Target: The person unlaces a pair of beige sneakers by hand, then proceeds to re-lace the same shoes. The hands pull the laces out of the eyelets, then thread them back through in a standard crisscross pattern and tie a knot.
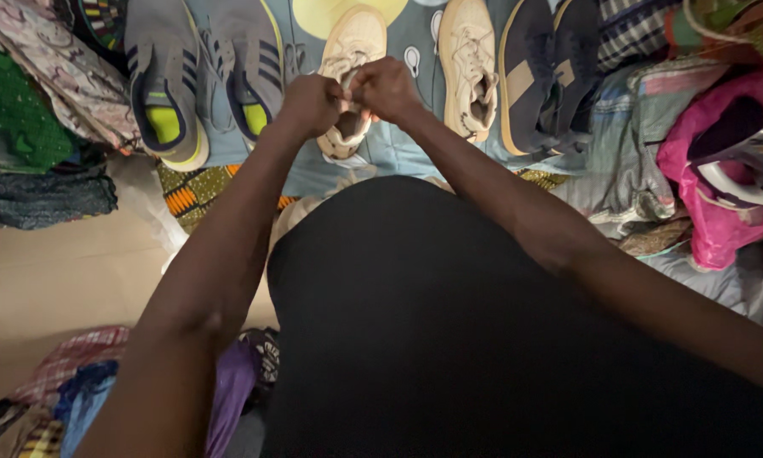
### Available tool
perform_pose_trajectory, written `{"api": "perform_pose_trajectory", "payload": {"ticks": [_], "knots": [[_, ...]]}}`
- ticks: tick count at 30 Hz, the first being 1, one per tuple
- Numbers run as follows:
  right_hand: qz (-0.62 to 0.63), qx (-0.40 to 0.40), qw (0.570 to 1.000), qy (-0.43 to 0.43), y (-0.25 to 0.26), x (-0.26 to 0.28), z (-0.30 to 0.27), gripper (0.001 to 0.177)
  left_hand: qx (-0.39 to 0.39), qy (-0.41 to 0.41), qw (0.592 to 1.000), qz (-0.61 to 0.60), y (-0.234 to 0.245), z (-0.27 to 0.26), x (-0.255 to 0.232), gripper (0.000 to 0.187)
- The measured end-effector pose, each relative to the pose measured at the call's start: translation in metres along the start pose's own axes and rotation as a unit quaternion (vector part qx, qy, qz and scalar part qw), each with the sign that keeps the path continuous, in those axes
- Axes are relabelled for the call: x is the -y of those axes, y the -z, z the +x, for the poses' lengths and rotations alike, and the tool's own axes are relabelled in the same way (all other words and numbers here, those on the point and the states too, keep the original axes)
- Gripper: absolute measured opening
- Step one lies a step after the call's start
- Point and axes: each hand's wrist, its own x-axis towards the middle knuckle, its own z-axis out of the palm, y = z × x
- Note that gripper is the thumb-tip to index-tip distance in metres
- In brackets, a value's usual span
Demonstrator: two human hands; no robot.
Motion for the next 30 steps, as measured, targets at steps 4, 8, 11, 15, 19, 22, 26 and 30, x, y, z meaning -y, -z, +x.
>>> {"api": "perform_pose_trajectory", "payload": {"ticks": [4,8,11,15,19,22,26,30], "knots": [[0.054,-0.031,0.998,0.009,-0.012,-0.014,0.006,0.008,0.002,0.007,0.999,0.054,-0.006,-0.006,-0.008,0.01],[-0.062,-0.201,0.974,0.085,-0.016,-0.034,0.011,0.006,0.018,0.018,0.994,0.105,-0.001,-0.007,-0.027,0.017],[-0.131,-0.194,0.969,0.085,-0.015,-0.045,0.009,0.008,-0.013,0.044,0.997,0.068,0.006,-0.007,-0.035,0.031],[-0.15,-0.176,0.969,0.081,-0.007,-0.05,0.002,0.013,-0.088,-0.017,0.995,0.035,-0.001,0.012,-0.038,0.019],[-0.147,-0.212,0.96,0.106,-0.009,-0.039,-0.004,0.017,-0.097,0.007,0.991,0.091,-0.014,0.031,-0.033,0.014],[-0.214,-0.202,0.954,0.061,-0.008,-0.027,-0.004,0.016,-0.105,0.031,0.985,0.132,-0.017,0.039,-0.03,0.011],[-0.206,-0.194,0.959,-0.014,-0.001,-0.017,-0.01,0.02,-0.099,0.019,0.987,0.127,-0.011,0.034,-0.028,0.014],[-0.232,-0.178,0.956,0.031,-0.003,-0.008,-0.012,0.021,-0.086,0.009,0.984,0.157,-0.001,0.033,-0.029,0.014]]}}
